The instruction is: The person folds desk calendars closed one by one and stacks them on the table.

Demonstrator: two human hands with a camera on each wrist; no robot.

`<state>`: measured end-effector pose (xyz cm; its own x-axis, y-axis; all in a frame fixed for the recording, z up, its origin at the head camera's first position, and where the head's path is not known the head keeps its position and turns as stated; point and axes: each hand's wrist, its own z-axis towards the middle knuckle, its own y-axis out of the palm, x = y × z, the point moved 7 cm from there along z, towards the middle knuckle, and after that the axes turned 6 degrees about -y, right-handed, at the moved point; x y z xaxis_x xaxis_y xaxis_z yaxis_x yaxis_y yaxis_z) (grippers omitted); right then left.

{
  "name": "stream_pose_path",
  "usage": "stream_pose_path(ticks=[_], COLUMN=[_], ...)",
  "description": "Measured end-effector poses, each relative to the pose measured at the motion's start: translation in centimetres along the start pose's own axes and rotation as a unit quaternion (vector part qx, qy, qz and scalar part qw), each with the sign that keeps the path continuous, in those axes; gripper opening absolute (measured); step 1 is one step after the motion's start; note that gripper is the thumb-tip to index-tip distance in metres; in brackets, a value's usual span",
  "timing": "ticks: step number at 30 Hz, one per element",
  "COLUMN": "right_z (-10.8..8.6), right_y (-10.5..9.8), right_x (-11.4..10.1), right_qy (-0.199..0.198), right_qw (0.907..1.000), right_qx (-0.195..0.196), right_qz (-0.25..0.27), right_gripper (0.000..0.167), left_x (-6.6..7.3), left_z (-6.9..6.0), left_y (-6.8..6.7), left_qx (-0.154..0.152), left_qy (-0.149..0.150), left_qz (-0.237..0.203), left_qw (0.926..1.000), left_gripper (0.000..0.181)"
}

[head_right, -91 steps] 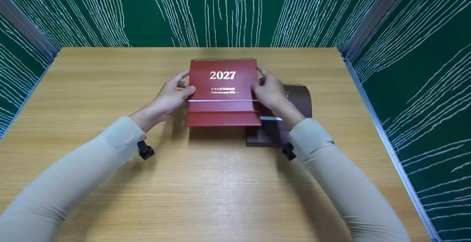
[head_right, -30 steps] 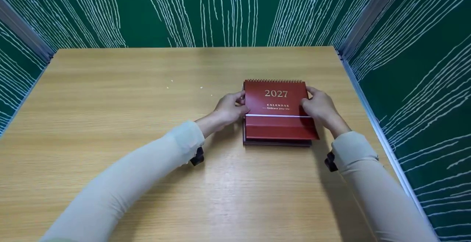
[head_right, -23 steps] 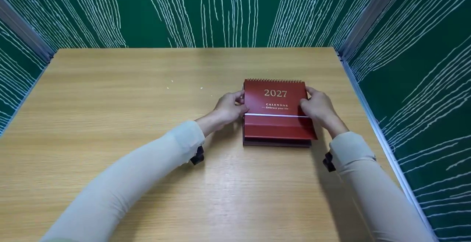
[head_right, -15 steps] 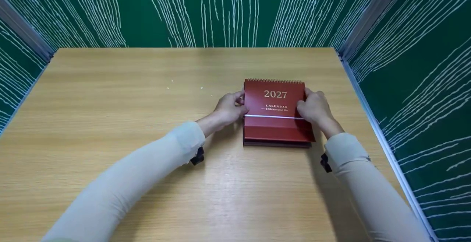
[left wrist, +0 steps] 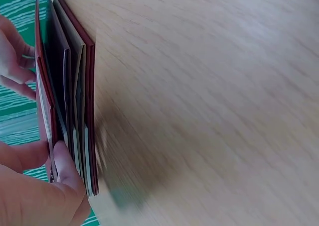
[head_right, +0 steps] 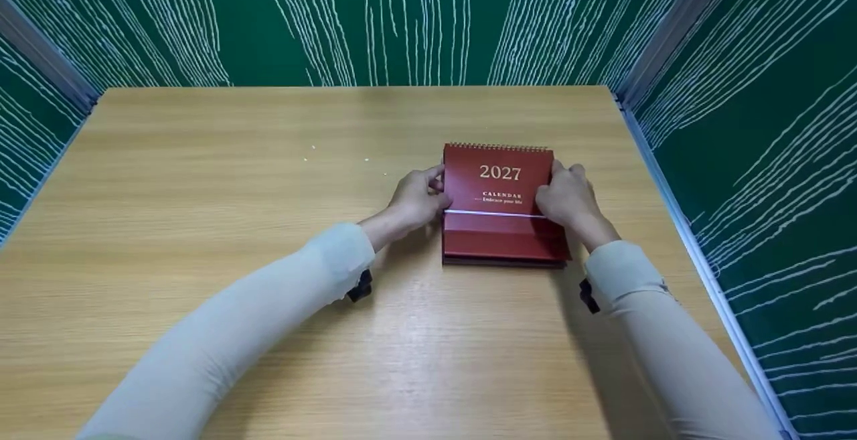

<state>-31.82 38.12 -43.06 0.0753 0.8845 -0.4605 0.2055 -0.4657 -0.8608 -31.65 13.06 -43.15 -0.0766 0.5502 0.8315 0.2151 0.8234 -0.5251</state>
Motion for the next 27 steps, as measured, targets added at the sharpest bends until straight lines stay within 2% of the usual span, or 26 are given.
stream_pose_path(ticks=[8, 15, 27], right_z=[0.09, 0.16, -0.08], right_y=[-0.03, 0.11, 0.02], right_x=[-0.28, -0.18, -0.82], right_qy=[-0.031, -0.016, -0.039], right_qw=[0.9988, 0.9994, 0.9978], right_qx=[0.002, -0.001, 0.021], right_qz=[-0.038, -0.031, -0.049], right_gripper=[0.068, 0.068, 0.067], left_x=[-0.06, -0.25, -0.49], left_z=[-0.10, -0.27, 0.03], left_y=[-0.07, -0.02, 0.08], left_qx=[0.001, -0.003, 0.001], left_qy=[0.000, -0.012, -0.016], left_qz=[-0.001, -0.016, -0.010], left_qw=[1.0000, 0.9998, 0.9998], left_gripper=[0.061, 0.061, 0.062])
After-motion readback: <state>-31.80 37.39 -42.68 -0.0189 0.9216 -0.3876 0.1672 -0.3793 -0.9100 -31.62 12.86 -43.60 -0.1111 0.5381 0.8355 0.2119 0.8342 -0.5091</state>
